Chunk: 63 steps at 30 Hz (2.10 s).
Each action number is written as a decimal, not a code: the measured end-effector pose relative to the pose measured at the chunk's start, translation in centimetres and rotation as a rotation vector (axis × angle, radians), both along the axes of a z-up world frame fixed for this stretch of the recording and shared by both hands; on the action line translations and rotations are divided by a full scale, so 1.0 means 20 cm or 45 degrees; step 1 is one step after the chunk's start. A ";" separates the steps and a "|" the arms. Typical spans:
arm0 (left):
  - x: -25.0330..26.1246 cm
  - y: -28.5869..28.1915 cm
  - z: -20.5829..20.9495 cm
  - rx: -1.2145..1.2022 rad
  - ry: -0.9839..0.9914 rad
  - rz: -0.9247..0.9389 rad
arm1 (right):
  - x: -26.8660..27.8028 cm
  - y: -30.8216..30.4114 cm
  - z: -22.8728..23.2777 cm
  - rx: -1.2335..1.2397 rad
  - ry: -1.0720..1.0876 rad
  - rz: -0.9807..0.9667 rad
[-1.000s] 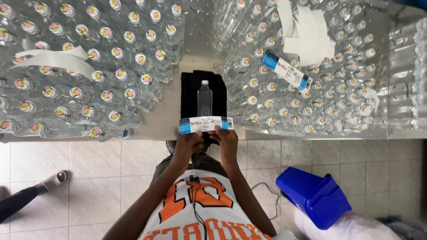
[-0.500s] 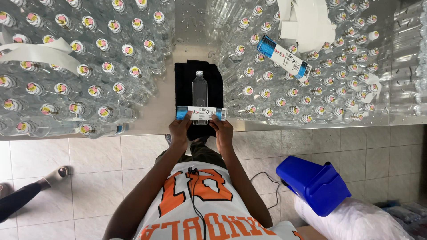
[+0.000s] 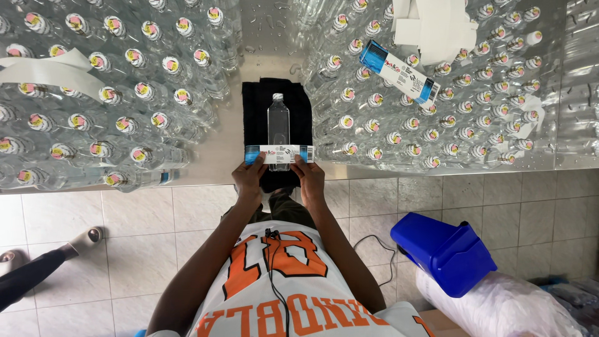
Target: The person repeatedly applies white labels to clear plastic bottles placed on a black mat. They peel the backing from each label, wrap it around the bottle, and smooth it into place. The process is repeated for multiple bottles in a consistent sequence.
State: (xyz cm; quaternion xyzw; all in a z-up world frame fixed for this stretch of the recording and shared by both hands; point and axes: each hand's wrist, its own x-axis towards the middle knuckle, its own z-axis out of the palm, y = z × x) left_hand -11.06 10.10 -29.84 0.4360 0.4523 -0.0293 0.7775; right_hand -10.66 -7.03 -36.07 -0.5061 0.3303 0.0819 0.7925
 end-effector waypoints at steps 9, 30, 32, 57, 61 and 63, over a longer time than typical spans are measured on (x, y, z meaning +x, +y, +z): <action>0.00 -0.01 -0.02 -0.006 -0.034 0.031 | -0.01 0.00 -0.01 0.008 0.017 -0.018; -0.03 -0.03 -0.23 0.163 -0.024 -0.012 | -0.01 0.05 0.04 -0.129 0.037 0.025; -0.02 -0.04 -0.28 0.180 -0.021 -0.053 | 0.00 0.07 0.08 -0.193 0.045 0.079; 0.02 -0.01 -0.17 0.004 0.002 -0.019 | -0.05 0.37 0.30 -1.304 -0.660 0.671; 0.05 0.00 -0.06 -0.069 0.008 0.052 | -0.02 0.41 0.37 -1.149 -0.465 0.738; 0.04 -0.01 -0.14 -0.100 -0.010 0.123 | 0.01 0.43 0.39 -1.000 -0.306 0.747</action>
